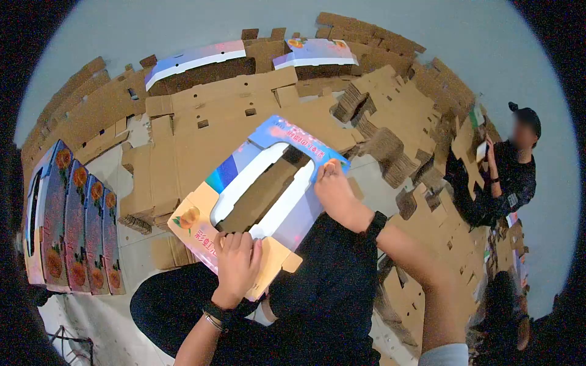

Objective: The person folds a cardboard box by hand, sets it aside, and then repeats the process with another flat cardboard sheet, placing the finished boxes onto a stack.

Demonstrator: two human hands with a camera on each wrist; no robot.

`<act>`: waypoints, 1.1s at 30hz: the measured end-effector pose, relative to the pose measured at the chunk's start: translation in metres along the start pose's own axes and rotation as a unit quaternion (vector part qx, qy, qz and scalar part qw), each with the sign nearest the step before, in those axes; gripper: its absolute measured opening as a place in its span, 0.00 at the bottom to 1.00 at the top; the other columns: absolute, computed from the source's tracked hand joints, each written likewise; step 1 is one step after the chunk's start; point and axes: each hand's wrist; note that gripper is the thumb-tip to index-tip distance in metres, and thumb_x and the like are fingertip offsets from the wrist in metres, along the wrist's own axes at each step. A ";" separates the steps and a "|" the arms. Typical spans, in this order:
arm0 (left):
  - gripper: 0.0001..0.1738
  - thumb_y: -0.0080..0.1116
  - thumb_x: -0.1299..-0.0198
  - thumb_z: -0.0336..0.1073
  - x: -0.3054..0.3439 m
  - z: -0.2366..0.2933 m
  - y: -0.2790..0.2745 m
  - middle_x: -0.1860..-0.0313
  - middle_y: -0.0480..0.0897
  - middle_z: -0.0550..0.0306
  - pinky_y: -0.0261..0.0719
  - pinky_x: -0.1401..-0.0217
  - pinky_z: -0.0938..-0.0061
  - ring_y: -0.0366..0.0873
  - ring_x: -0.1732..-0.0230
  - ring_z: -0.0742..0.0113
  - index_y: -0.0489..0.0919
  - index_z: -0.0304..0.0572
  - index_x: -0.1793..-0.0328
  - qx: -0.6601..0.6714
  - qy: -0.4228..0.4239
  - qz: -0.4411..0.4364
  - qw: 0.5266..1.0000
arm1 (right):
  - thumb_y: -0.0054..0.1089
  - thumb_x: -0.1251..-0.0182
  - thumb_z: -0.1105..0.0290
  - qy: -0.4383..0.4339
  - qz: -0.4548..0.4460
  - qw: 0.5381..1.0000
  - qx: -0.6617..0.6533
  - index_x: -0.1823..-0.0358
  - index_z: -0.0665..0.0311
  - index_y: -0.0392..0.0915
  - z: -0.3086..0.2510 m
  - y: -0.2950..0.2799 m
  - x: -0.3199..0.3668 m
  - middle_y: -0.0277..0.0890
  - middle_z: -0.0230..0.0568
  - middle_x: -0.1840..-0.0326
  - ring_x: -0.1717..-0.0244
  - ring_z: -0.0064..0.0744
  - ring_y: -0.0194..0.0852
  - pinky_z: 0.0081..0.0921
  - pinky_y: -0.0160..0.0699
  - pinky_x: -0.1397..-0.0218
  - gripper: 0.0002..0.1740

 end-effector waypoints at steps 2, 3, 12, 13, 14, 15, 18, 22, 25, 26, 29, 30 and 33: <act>0.12 0.55 0.41 0.40 0.001 0.004 0.001 0.70 0.72 0.49 0.62 0.41 0.54 0.71 0.61 0.53 0.72 0.39 0.70 0.010 0.004 0.007 1.000 | 0.53 0.44 0.70 -0.007 0.005 1.000 0.027 0.56 0.81 0.75 0.002 0.008 -0.004 0.76 0.55 0.58 0.49 0.48 0.71 0.40 0.60 0.39 0.19; 0.12 0.55 0.41 0.41 0.002 0.005 0.002 0.70 0.73 0.49 0.62 0.41 0.55 0.71 0.61 0.53 0.72 0.39 0.70 0.020 0.011 0.009 1.000 | 0.53 0.44 0.71 -0.010 0.008 0.999 0.049 0.57 0.80 0.77 0.001 0.013 -0.006 0.76 0.54 0.59 0.50 0.49 0.71 0.38 0.60 0.40 0.18; 0.13 0.55 0.41 0.41 0.007 0.012 0.010 0.72 0.71 0.49 0.62 0.41 0.55 0.70 0.63 0.54 0.73 0.38 0.71 0.028 0.033 0.030 0.999 | 0.50 0.42 0.74 0.137 0.021 0.978 -0.156 0.44 0.77 0.68 0.002 0.022 0.001 0.74 0.53 0.54 0.51 0.47 0.76 0.42 0.76 0.52 0.23; 0.13 0.55 0.41 0.41 0.007 0.012 0.011 0.72 0.71 0.49 0.62 0.41 0.55 0.70 0.63 0.54 0.72 0.38 0.71 0.023 0.039 0.032 0.998 | 0.50 0.42 0.74 0.138 0.021 0.978 -0.155 0.44 0.77 0.68 0.003 0.026 0.000 0.74 0.53 0.54 0.51 0.47 0.76 0.42 0.76 0.52 0.23; 0.14 0.55 0.41 0.41 0.008 0.012 0.011 0.72 0.71 0.49 0.62 0.41 0.55 0.70 0.63 0.55 0.72 0.38 0.71 0.018 0.045 0.031 0.998 | 0.49 0.41 0.75 0.120 0.054 0.980 -0.150 0.44 0.80 0.65 0.004 0.031 0.000 0.72 0.56 0.53 0.53 0.49 0.77 0.42 0.78 0.55 0.24; 0.14 0.55 0.41 0.41 0.009 0.012 0.011 0.72 0.71 0.49 0.62 0.41 0.55 0.70 0.63 0.55 0.72 0.38 0.71 0.019 0.048 0.029 0.998 | 0.48 0.41 0.76 0.103 0.087 0.980 -0.146 0.43 0.83 0.62 0.005 0.036 0.002 0.71 0.60 0.52 0.54 0.50 0.78 0.41 0.80 0.59 0.24; 0.14 0.55 0.41 0.42 0.009 0.013 0.008 0.72 0.71 0.49 0.62 0.42 0.55 0.70 0.63 0.55 0.72 0.39 0.72 0.019 0.050 0.025 0.998 | 0.50 0.42 0.76 0.086 0.004 0.981 -0.171 0.48 0.83 0.66 0.011 0.017 -0.005 0.73 0.60 0.55 0.56 0.47 0.80 0.36 0.80 0.56 0.22; 0.14 0.55 0.41 0.41 0.009 0.013 0.009 0.73 0.71 0.49 0.63 0.43 0.56 0.69 0.64 0.54 0.71 0.39 0.72 0.034 0.050 0.037 0.997 | 0.52 0.44 0.76 0.043 0.031 0.995 -0.079 0.52 0.80 0.70 0.012 0.029 -0.012 0.75 0.56 0.60 0.56 0.43 0.80 0.34 0.81 0.57 0.18; 0.13 0.56 0.42 0.39 0.010 0.015 0.007 0.73 0.71 0.48 0.62 0.45 0.56 0.70 0.63 0.53 0.71 0.38 0.72 0.044 0.048 0.029 0.997 | 0.53 0.45 0.75 0.028 0.073 0.996 -0.051 0.54 0.79 0.72 0.013 0.039 -0.011 0.77 0.50 0.64 0.56 0.41 0.80 0.33 0.81 0.57 0.17; 0.12 0.56 0.42 0.37 0.010 0.016 0.007 0.72 0.72 0.47 0.62 0.45 0.56 0.70 0.62 0.51 0.71 0.37 0.72 0.049 0.044 0.020 0.998 | 0.53 0.44 0.75 0.028 0.067 0.996 -0.045 0.50 0.80 0.69 0.013 0.043 -0.011 0.76 0.54 0.60 0.56 0.45 0.79 0.34 0.81 0.57 0.21; 0.12 0.56 0.41 0.38 0.010 0.017 0.009 0.72 0.72 0.47 0.62 0.46 0.57 0.70 0.62 0.51 0.70 0.37 0.72 0.053 0.042 0.025 0.997 | 0.50 0.42 0.75 0.077 0.040 0.990 -0.112 0.41 0.80 0.63 0.011 0.013 -0.002 0.71 0.64 0.51 0.55 0.53 0.78 0.37 0.82 0.57 0.27; 0.12 0.56 0.41 0.38 0.009 0.019 0.011 0.72 0.72 0.47 0.62 0.46 0.57 0.70 0.62 0.51 0.70 0.37 0.72 0.049 0.053 0.020 0.997 | 0.49 0.41 0.75 0.127 0.023 0.973 -0.190 0.36 0.79 0.59 0.010 0.004 0.003 0.67 0.69 0.47 0.54 0.58 0.77 0.38 0.82 0.58 0.30; 0.13 0.55 0.41 0.38 0.012 0.017 0.011 0.72 0.71 0.48 0.62 0.46 0.57 0.69 0.62 0.51 0.70 0.38 0.71 0.044 0.059 0.011 0.997 | 0.46 0.40 0.76 0.124 0.044 0.976 -0.173 0.32 0.77 0.53 0.006 0.048 -0.003 0.59 0.75 0.40 0.53 0.69 0.74 0.44 0.82 0.59 0.32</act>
Point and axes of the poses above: each hand's wrist, its own x-axis away from the middle knuckle, its own y-axis out of the palm, z = x × y
